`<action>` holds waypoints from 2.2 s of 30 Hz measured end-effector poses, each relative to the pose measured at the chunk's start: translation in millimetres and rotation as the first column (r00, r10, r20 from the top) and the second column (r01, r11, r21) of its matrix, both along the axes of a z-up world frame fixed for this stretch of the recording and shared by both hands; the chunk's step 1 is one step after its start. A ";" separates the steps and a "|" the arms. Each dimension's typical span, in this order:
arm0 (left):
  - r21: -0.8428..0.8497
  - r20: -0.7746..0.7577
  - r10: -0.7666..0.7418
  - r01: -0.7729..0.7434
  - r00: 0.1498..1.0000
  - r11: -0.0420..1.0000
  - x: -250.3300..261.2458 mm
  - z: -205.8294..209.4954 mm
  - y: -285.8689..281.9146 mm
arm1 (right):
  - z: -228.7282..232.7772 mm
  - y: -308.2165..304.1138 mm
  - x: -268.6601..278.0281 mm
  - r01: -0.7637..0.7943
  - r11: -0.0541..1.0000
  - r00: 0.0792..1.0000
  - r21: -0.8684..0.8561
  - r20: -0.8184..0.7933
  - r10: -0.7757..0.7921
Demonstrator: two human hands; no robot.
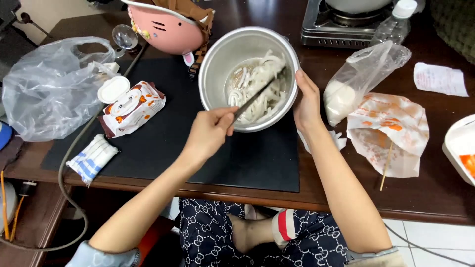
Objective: Stirring and mixing white noodle-like ingredients in a metal bowl using chopsticks.
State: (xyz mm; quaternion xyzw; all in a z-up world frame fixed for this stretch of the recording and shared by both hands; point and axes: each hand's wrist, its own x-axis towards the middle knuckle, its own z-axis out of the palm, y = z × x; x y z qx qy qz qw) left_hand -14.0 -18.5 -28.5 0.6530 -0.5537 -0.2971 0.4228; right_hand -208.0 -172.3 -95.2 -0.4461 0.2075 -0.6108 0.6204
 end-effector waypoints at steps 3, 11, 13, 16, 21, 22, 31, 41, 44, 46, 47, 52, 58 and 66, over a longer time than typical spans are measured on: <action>-0.024 0.307 0.055 -0.050 0.950 0.998 5.6 37.2 14.2 | -3.7 -7.1 0.4 0.011 0.999 0.999 0.037 0.030 -0.012; 0.031 0.979 -0.017 -0.066 0.205 0.997 24.4 54.3 38.5 | 12.4 5.1 1.9 -0.016 0.999 0.999 0.035 0.044 0.014; 0.081 0.995 -0.079 -0.031 0.058 0.996 22.2 32.7 44.8 | 21.8 14.3 0.7 -0.022 1.000 0.999 0.016 0.045 0.021; -0.112 0.951 0.143 0.126 -0.275 0.986 3.8 9.4 63.0 | 28.6 21.0 -0.9 -0.077 0.988 0.997 -0.131 -0.001 0.077; 0.099 0.993 -0.104 0.082 0.057 0.992 -13.9 21.1 72.2 | 25.3 20.3 -0.3 -0.080 0.981 0.997 -0.177 0.006 0.083; 0.102 0.993 -0.107 0.087 0.057 0.991 -14.6 22.2 70.7 | 24.8 20.0 -0.1 -0.076 0.982 0.997 -0.174 0.006 0.078; 0.169 0.491 -0.138 0.062 0.860 0.984 -15.8 31.6 45.0 | 30.7 28.6 3.5 -0.082 0.968 0.997 -0.237 -0.006 0.083; 0.087 -0.092 0.104 -0.096 0.990 0.992 13.8 34.3 18.5 | 32.9 23.6 -0.7 -0.075 0.974 0.997 -0.212 -0.028 0.071; 0.079 0.298 0.059 -0.086 0.953 0.993 24.7 69.7 36.0 | 32.7 23.9 0.8 -0.074 0.977 0.997 -0.200 -0.041 0.067; 0.082 0.589 0.028 -0.095 0.807 0.992 35.5 71.6 45.2 | 31.4 24.2 1.3 -0.086 0.977 0.996 -0.198 -0.017 0.084; 0.028 0.853 0.047 -0.137 0.520 0.990 44.2 61.7 48.1 | 31.5 25.0 1.2 -0.083 0.972 0.996 -0.221 -0.033 0.078; 0.110 0.987 -0.124 -0.129 -0.103 0.986 24.6 35.1 72.9 | 34.0 31.5 3.0 -0.075 0.956 0.995 -0.285 -0.088 0.052; 0.164 0.798 -0.167 0.058 0.580 0.985 -10.1 30.6 84.0 | 30.8 35.4 7.2 -0.072 0.941 0.991 -0.330 -0.130 0.031; 0.266 -0.097 0.017 0.010 0.995 0.964 9.8 1.2 22.3 | 34.3 31.7 3.2 -0.037 0.977 0.996 -0.210 -0.091 0.019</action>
